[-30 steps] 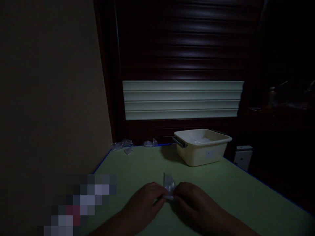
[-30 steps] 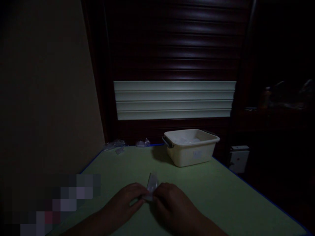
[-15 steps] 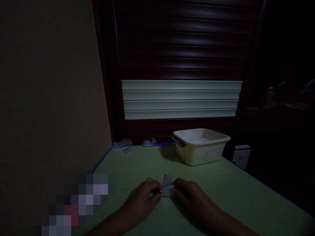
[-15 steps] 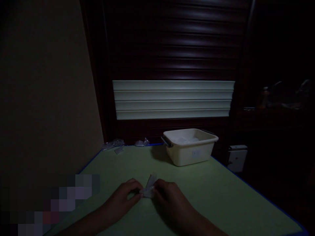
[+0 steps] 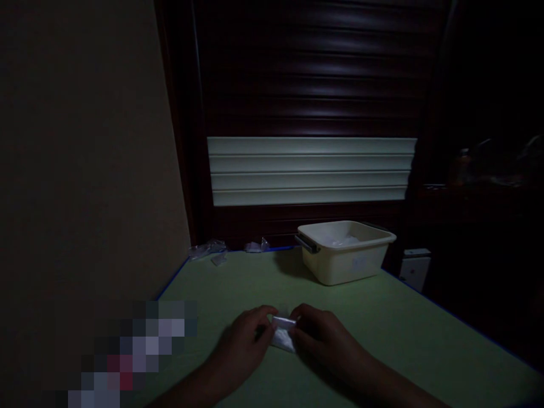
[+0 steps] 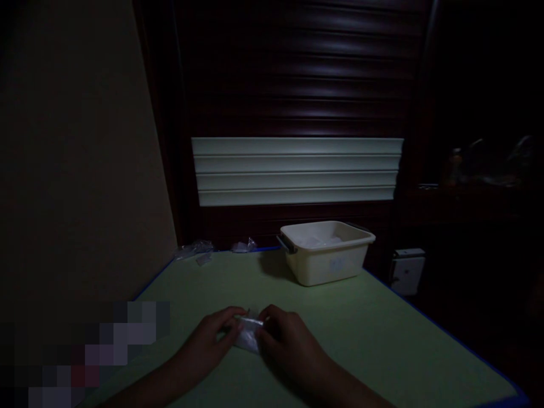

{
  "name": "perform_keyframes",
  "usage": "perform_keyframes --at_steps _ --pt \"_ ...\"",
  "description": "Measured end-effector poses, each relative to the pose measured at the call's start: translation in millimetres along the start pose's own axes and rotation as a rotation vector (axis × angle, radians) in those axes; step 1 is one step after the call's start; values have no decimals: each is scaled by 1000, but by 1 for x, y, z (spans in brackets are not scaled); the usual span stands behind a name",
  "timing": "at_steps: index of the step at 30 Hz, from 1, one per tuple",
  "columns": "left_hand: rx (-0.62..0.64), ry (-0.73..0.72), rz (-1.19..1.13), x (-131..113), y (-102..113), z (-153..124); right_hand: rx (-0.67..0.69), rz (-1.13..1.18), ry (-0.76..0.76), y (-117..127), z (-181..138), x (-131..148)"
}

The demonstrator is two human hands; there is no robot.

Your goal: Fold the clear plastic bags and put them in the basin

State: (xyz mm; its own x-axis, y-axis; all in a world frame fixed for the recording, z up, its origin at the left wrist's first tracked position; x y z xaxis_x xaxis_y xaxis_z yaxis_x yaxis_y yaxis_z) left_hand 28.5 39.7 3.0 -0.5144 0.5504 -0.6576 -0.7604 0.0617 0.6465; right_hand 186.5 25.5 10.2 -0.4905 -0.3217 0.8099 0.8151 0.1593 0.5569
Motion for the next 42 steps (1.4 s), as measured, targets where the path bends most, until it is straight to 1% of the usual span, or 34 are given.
perform_keyframes --at_steps 2,4,7,9,12,14,16,18,20,22,25,27,32,34,38,42 --pt "-14 29 -4 3 0 0 -44 -75 56 1 -1 3" --pt "-11 32 15 2 0 -1 -74 -193 143 0 -3 7" --pt "-14 6 90 -5 2 -1 -39 -344 264 -6 -5 11" --pt "-12 -27 183 -12 3 -2 -9 -423 293 -9 -6 12" --pt "-3 -71 340 -19 5 -3 21 -493 295 -10 -7 14" --pt "-7 -82 373 -20 6 -4 31 -507 296 -10 -7 16" --pt "-3 -110 345 -20 8 -5 21 -518 302 -10 -7 17" --pt "39 -182 321 -22 7 -5 12 -527 302 -10 -7 17" --pt "118 -251 319 -24 4 -6 10 -527 299 -10 -7 15" --pt "173 -276 327 -24 2 -7 -1 -514 306 -9 -8 14" --pt "186 -303 359 -25 2 -8 -48 -481 347 -6 -12 16" --pt "191 -328 385 -26 1 -9 -54 -459 379 -4 -15 20" --pt "202 -355 452 -28 1 -10 69 -501 414 -10 -17 23" --pt "204 -376 478 -29 2 -11 97 -523 415 -12 -17 22" --pt "224 -411 523 -32 4 -12 100 -519 402 -10 -20 22" --pt "264 -402 533 -34 6 -13 104 -523 374 -9 -23 26"
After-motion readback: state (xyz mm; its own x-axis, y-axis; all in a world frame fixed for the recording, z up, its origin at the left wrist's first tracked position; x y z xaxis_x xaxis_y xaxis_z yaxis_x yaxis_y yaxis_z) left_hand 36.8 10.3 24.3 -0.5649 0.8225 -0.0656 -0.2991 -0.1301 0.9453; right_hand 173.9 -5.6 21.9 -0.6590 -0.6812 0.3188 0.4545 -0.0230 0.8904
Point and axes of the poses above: each hand's wrist, its own z-axis towards the middle knuckle, its own y-axis out of the back of the hand, x = y × z, the point moved 5 cm from there along z, towards the middle knuckle, and after that the axes turned 3 degrees about -y, right-handed, at the moved point
